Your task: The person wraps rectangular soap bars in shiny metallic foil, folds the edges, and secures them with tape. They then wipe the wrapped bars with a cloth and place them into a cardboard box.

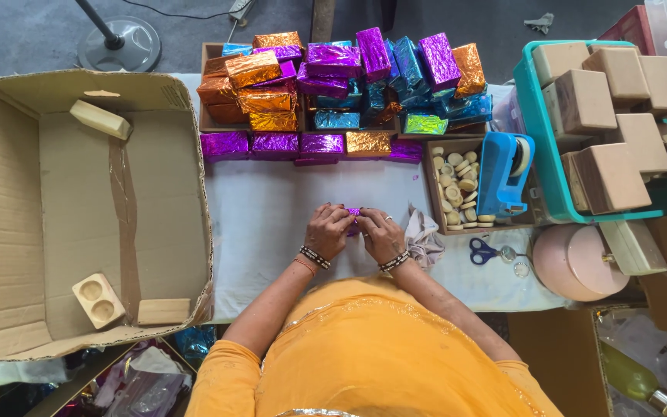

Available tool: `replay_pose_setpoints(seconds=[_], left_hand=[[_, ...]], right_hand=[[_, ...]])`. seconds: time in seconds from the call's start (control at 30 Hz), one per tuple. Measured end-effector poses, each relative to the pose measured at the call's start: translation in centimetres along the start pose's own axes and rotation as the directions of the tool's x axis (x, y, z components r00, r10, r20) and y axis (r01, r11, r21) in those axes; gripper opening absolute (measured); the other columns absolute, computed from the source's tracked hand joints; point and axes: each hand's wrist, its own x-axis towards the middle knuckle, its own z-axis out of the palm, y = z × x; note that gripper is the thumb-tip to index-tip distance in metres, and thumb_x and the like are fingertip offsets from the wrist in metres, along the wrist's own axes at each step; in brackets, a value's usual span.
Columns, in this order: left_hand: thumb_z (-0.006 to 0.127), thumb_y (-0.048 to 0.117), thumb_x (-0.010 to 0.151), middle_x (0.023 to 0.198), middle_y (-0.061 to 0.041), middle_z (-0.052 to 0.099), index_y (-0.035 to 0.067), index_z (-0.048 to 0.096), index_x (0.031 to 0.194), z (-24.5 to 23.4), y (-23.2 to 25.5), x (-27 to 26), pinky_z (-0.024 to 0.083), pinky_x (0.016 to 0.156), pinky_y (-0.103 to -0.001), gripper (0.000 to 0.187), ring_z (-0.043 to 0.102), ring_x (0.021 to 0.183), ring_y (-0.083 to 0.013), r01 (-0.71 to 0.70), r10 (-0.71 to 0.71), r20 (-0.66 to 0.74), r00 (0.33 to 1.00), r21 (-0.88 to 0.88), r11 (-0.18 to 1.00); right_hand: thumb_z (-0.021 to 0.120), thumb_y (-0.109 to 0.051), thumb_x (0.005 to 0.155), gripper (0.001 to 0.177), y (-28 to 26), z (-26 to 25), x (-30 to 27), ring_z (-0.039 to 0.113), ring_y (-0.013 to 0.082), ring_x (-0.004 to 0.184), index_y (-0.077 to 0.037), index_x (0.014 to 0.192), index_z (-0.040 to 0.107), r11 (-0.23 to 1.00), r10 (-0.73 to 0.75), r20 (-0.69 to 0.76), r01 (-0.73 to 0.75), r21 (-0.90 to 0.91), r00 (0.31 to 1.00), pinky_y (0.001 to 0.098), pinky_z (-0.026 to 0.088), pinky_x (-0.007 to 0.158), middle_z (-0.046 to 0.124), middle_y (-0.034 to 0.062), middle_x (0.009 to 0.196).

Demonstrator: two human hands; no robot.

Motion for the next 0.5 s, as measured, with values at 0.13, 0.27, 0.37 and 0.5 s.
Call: replay_pose_setpoints(seconds=[0.13,0.27,0.37,0.5], left_hand=[[0.072,0.010,0.082,0.106,-0.003,0.073,0.010,0.078,0.100,0.4,-0.2,-0.2,0.046,0.107,-0.045,0.019,0.067,0.112,-0.0223,-0.003,0.003,-0.015,1.000,0.004,1.000],[0.074,0.014,0.086,0.108,-0.003,0.074,0.011,0.077,0.099,0.9,-0.5,-0.6,0.047,0.106,-0.044,0.014,0.067,0.112,-0.0219,0.013,-0.014,-0.030,0.999,-0.017,1.000],[0.076,0.018,0.088,0.110,-0.004,0.073,0.010,0.073,0.106,0.3,-0.5,-0.4,0.047,0.106,-0.044,0.020,0.066,0.114,-0.0231,0.041,-0.041,-0.005,0.999,-0.052,0.998],[0.078,0.019,0.080,0.125,-0.013,0.066,0.005,0.063,0.134,-2.2,0.7,0.4,0.046,0.104,-0.045,0.058,0.059,0.125,-0.0298,0.091,-0.088,0.031,0.996,-0.088,0.992]], right_hand=[[0.071,-0.004,0.086,0.029,-0.3,-0.2,0.1,0.069,0.0276,0.109,-0.009,0.114,0.069,0.999,0.012,-0.018,-0.012,0.030,1.000,0.0387,0.058,0.084,0.071,0.0064,0.116],[0.069,-0.002,0.083,0.031,-0.2,0.0,-0.3,0.069,0.0267,0.108,-0.011,0.113,0.071,1.000,0.006,-0.025,-0.006,-0.021,1.000,0.0382,0.058,0.083,0.071,0.0064,0.117],[0.067,-0.001,0.082,0.033,0.0,0.0,-0.3,0.070,0.0263,0.108,-0.013,0.112,0.072,0.999,-0.010,-0.020,0.009,-0.046,1.000,0.0379,0.059,0.083,0.071,0.0061,0.118],[0.069,-0.003,0.083,0.032,0.3,0.1,-0.7,0.069,0.0268,0.106,-0.014,0.113,0.073,0.998,0.008,0.000,-0.008,-0.062,1.000,0.0384,0.058,0.081,0.070,0.0065,0.120]])
